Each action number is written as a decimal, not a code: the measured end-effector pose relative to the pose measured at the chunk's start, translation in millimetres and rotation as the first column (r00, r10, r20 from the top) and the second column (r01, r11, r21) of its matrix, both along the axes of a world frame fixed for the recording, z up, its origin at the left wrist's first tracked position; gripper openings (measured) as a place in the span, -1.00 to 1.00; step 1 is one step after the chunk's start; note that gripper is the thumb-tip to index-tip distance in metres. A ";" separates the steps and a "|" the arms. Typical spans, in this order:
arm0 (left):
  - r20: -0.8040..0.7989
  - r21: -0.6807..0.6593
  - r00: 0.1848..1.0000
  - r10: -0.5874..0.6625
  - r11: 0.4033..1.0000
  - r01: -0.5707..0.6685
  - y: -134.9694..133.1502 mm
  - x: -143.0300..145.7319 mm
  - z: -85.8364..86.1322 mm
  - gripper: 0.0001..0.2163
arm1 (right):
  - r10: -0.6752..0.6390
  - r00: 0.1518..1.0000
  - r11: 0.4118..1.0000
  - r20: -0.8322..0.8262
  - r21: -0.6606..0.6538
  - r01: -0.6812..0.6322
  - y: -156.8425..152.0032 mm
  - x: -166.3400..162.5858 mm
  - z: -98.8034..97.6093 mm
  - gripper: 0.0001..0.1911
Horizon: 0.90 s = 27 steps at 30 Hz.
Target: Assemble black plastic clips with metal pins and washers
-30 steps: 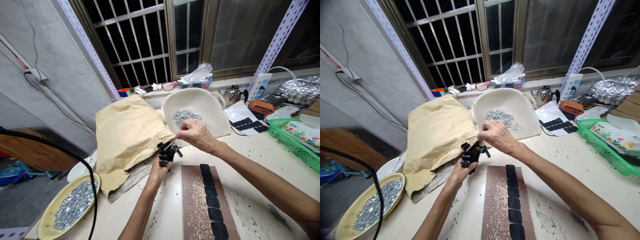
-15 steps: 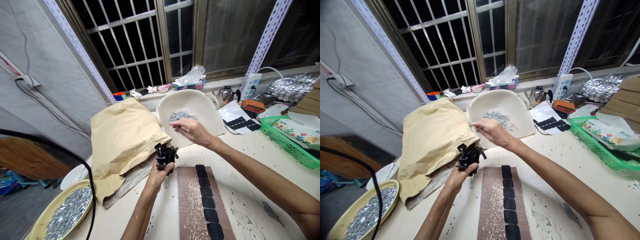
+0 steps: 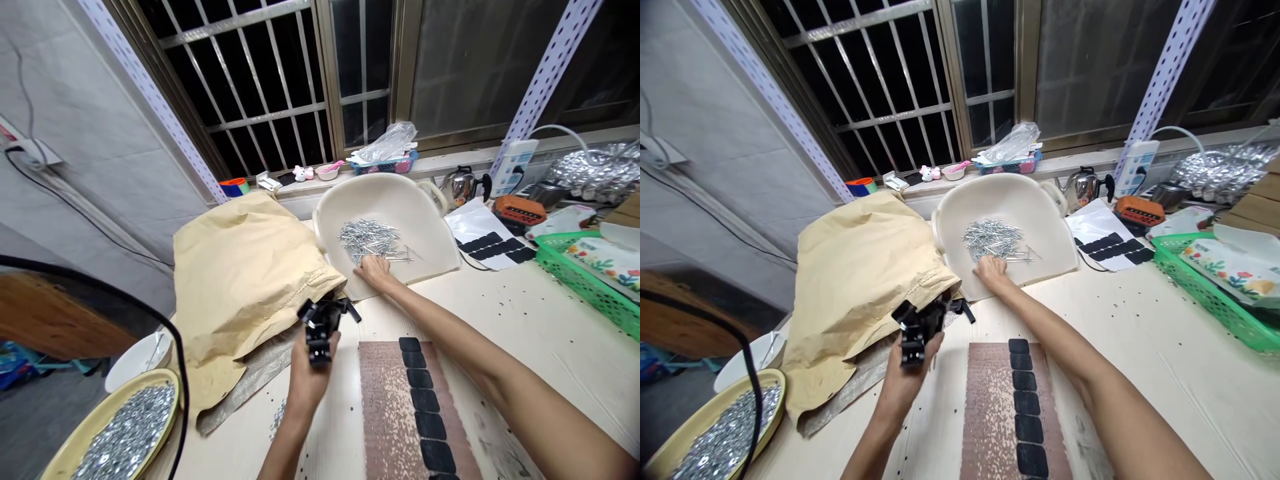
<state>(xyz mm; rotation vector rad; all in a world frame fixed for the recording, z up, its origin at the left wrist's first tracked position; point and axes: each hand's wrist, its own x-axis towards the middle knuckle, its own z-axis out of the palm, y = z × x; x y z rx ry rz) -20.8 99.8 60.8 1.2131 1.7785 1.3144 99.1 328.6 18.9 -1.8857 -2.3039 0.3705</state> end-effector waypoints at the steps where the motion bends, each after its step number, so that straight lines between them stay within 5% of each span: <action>1: -0.015 -0.005 1.000 0.000 1.000 0.000 0.5 1.8 1.6 -0.77 | -0.011 1.000 1.000 0.014 -0.017 0.011 2.6 -4.8 -0.3 -0.74; 4: 0.060 -0.036 0.998 0.008 0.999 -0.006 4.0 1.8 0.0 -0.76 | -0.029 0.999 0.998 0.044 -0.060 0.032 7.7 -12.1 2.5 -0.73; 9: 0.473 -0.132 0.878 0.072 0.991 -0.010 7.9 -8.9 -13.1 -0.66 | 0.040 0.999 0.996 0.032 -0.083 -0.037 2.1 4.3 18.4 -0.62; 13: 0.491 -0.141 0.867 0.082 0.990 -0.014 9.6 -9.4 -14.3 -0.69 | 0.197 0.969 0.978 -0.152 -0.046 -0.206 -20.6 28.4 42.6 -0.33; 15: 0.500 -0.164 0.863 0.066 0.986 0.020 11.4 -6.3 -12.5 -0.72 | 0.311 0.826 0.942 -0.470 0.039 -0.332 -41.5 34.4 57.4 -0.37; 17: 0.507 -0.178 0.860 0.054 0.983 0.043 13.1 -1.6 -10.3 -0.73 | 0.390 0.549 0.901 -0.739 0.184 -0.393 -67.7 34.3 72.5 -0.43; 20: 0.509 -0.153 0.861 -0.009 0.983 0.101 14.2 6.6 -6.7 -0.71 | 0.481 0.277 0.836 -0.832 0.340 -0.430 -108.4 26.3 91.1 -0.36; 23: 0.503 -0.118 0.860 -0.086 0.979 0.167 14.4 13.1 -3.6 -0.71 | 0.519 0.174 0.785 -0.837 0.385 -0.485 -137.7 16.3 99.4 -0.38; 27: 0.453 -0.108 0.884 -0.113 0.978 0.180 14.2 15.8 -1.9 -0.70 | 0.513 0.140 0.796 -0.847 0.408 -0.448 -152.1 9.9 96.7 -0.55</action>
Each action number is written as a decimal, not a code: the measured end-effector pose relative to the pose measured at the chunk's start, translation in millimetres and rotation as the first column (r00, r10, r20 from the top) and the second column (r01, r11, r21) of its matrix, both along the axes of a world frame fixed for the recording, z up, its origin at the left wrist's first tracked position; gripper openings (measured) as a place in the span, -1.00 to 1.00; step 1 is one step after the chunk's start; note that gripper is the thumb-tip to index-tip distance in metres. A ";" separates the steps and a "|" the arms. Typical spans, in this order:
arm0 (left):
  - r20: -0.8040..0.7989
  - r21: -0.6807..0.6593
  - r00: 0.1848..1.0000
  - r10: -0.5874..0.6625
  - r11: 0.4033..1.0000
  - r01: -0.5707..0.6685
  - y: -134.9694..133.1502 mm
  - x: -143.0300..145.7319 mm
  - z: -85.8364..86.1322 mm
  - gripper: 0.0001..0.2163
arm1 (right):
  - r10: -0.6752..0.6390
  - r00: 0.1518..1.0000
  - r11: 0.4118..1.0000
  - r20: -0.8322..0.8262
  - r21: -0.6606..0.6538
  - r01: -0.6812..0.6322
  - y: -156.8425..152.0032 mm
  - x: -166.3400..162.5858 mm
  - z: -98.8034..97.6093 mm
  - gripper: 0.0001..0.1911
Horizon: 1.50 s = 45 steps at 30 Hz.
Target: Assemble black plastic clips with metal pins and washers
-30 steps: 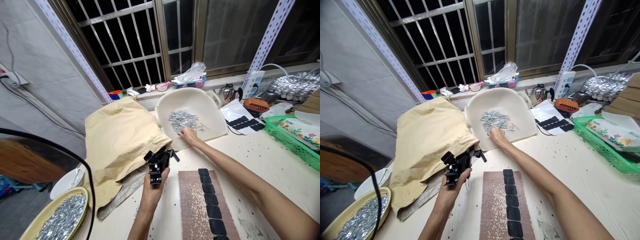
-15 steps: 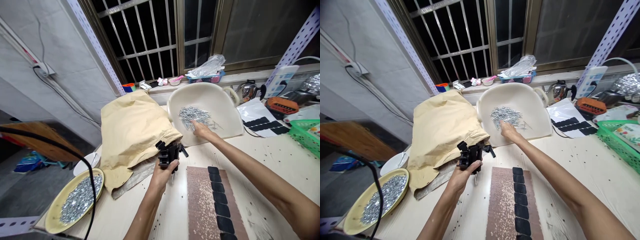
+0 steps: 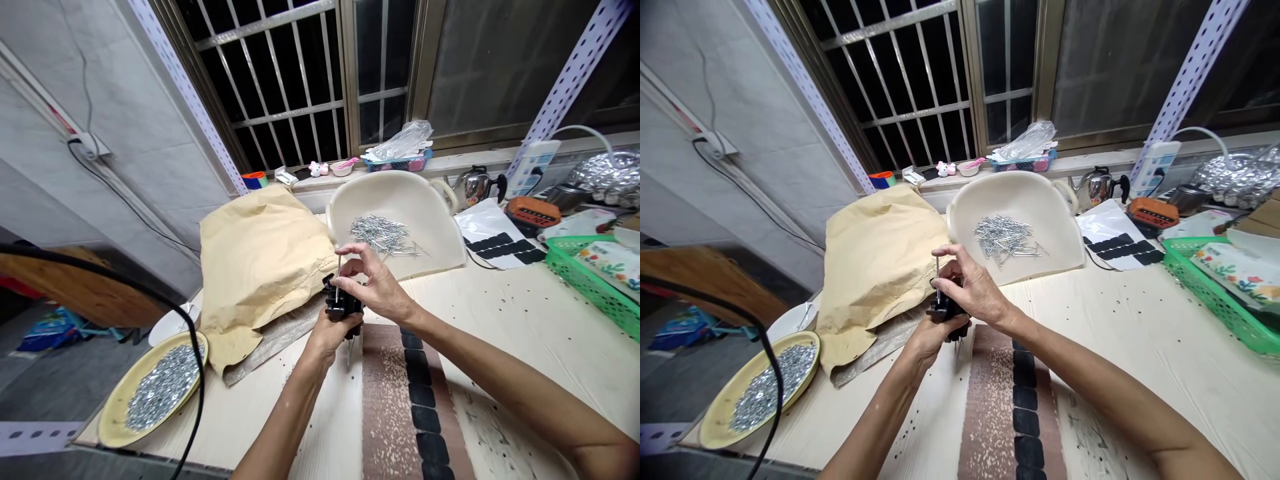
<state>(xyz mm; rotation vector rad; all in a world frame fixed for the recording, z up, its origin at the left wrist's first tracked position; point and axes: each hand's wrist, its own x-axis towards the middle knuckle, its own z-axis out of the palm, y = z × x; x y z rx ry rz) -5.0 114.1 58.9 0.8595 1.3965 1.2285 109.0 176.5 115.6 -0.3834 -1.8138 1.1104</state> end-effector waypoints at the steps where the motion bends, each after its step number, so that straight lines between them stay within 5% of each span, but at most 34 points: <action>1: -0.009 0.000 1.000 -0.003 1.000 0.003 0.0 0.1 0.4 -0.69 | -0.018 1.000 1.000 0.004 0.015 0.018 -1.1 -0.2 -1.6 -0.58; 6: -0.018 0.093 1.000 -0.025 0.995 0.027 0.6 4.1 6.2 -0.65 | -0.015 0.998 0.995 0.055 0.095 0.010 -5.2 2.2 -8.2 -0.71; 12: -0.060 0.160 0.998 0.008 0.987 0.002 -6.9 13.5 22.5 -0.70 | -0.210 0.978 0.945 0.021 0.261 0.197 -10.9 16.8 -3.7 -0.84; 17: -0.111 0.194 0.981 0.161 0.971 -0.137 -13.6 8.1 30.9 -0.68 | -0.382 0.919 0.902 -0.102 0.178 0.394 -6.4 35.5 -4.2 -0.80; 21: 0.015 0.177 0.977 0.212 0.961 -0.211 -12.5 -5.7 31.5 -0.63 | -0.452 0.890 0.891 -0.067 0.015 0.454 3.7 40.8 -26.1 -0.74; 24: 0.164 0.140 0.967 0.194 0.966 -0.217 -13.6 -11.0 30.9 -0.64 | -0.351 0.936 0.924 0.014 -0.155 0.349 6.0 35.7 -46.3 -0.63; 27: 0.241 0.119 0.970 0.044 0.990 -0.075 -15.3 -7.9 26.8 -0.59 | -0.077 0.995 0.958 0.056 -0.272 0.089 -2.2 23.2 -58.4 -0.50; 30: 0.280 0.108 0.957 -0.078 0.993 0.049 -13.1 -4.5 20.1 -0.54 | 0.145 0.989 0.930 -0.004 -0.341 -0.138 -15.3 7.8 -61.3 -0.47; 33: 0.166 0.084 0.984 -0.058 0.995 0.045 -6.6 -9.1 15.2 -0.53 | 0.115 0.989 0.894 -0.096 -0.424 -0.145 -23.2 -4.9 -62.7 -0.51; 37: -0.193 0.104 0.966 0.174 0.982 -0.156 -0.8 -17.4 14.1 -0.58 | 0.090 0.989 0.875 -0.120 -0.465 -0.137 -27.5 -17.5 -70.2 -0.57; 41: -0.202 0.207 0.965 0.169 0.970 -0.127 -7.1 -10.5 20.8 -0.57 | -0.064 0.980 0.926 -0.186 -0.377 -0.011 -37.1 -27.5 -72.1 -0.60; 45: -0.306 0.290 0.935 0.177 0.953 -0.086 -15.9 -2.0 31.1 -0.63 | -0.272 0.945 0.907 -0.183 -0.377 0.188 -44.7 -33.1 -62.0 -0.64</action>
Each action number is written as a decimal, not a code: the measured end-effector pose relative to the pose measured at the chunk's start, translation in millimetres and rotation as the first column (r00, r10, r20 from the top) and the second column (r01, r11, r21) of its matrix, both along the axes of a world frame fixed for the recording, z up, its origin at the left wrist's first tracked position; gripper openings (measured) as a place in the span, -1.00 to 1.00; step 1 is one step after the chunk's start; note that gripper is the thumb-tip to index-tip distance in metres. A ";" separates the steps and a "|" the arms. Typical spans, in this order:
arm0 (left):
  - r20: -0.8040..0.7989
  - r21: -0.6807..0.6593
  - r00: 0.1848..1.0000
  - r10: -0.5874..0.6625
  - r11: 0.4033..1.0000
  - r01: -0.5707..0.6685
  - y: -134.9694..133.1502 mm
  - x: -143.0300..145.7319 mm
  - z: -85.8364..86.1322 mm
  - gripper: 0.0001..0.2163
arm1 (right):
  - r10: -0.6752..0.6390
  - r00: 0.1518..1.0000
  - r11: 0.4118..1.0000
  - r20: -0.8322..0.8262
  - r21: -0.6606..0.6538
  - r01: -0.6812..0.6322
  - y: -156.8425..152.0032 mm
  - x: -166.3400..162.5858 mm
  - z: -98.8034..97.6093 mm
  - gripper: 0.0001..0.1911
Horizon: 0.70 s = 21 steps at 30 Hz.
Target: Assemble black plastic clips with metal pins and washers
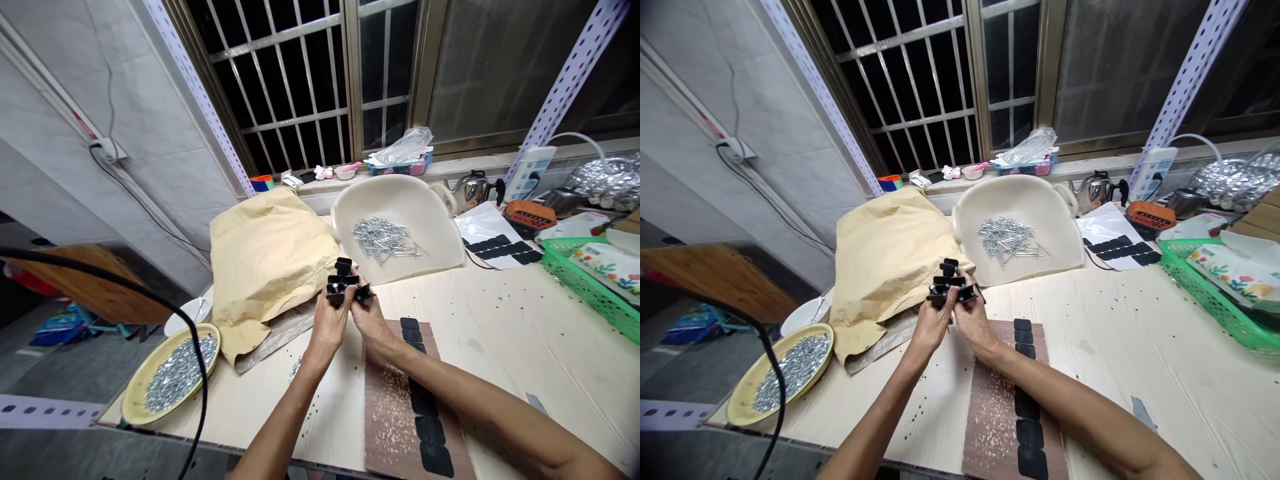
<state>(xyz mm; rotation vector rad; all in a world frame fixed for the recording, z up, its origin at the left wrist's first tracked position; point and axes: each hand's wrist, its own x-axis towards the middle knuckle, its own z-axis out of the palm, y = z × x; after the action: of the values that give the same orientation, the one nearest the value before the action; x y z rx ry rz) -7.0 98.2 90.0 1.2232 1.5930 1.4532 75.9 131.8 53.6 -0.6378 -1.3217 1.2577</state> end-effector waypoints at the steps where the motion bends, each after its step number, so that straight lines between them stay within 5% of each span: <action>1: -0.030 0.018 0.999 -0.016 1.000 0.017 -0.8 0.1 1.5 -0.64 | -0.032 0.999 0.999 0.013 0.005 0.032 0.2 -1.2 2.5 -0.65; 4: -0.061 0.043 0.998 -0.033 0.998 0.035 1.5 -3.6 0.2 -0.63 | -0.057 0.998 0.998 0.038 -0.026 0.058 5.9 -6.8 5.6 -0.68; 9: -0.025 0.023 0.995 0.093 0.995 -0.093 11.9 -12.5 -15.8 -0.56 | -0.037 0.999 0.929 -0.020 -0.369 0.027 13.9 -20.2 -1.2 -0.72; 13: 0.177 -0.051 0.982 -0.070 0.996 0.080 13.0 -20.7 -22.5 -0.54 | 0.039 0.985 0.882 -0.171 -0.457 -0.114 8.1 -24.4 -4.8 -0.67; 18: 0.238 -0.001 0.971 -0.030 1.000 0.031 7.4 -31.6 -20.9 -0.56 | 0.170 0.982 0.938 -0.078 -0.292 -0.186 1.3 -24.7 -3.9 -0.66; 21: 0.302 0.023 0.941 -0.151 0.988 0.151 3.9 -33.9 -20.4 -0.56 | 0.101 0.995 0.978 -0.019 -0.182 -0.103 3.6 -26.9 -4.8 -0.63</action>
<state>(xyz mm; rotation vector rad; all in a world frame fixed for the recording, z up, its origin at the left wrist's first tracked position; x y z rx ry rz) -40.9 102.1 69.6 1.0384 1.2654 1.4617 49.0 135.3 48.8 -0.6986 -1.2530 1.4767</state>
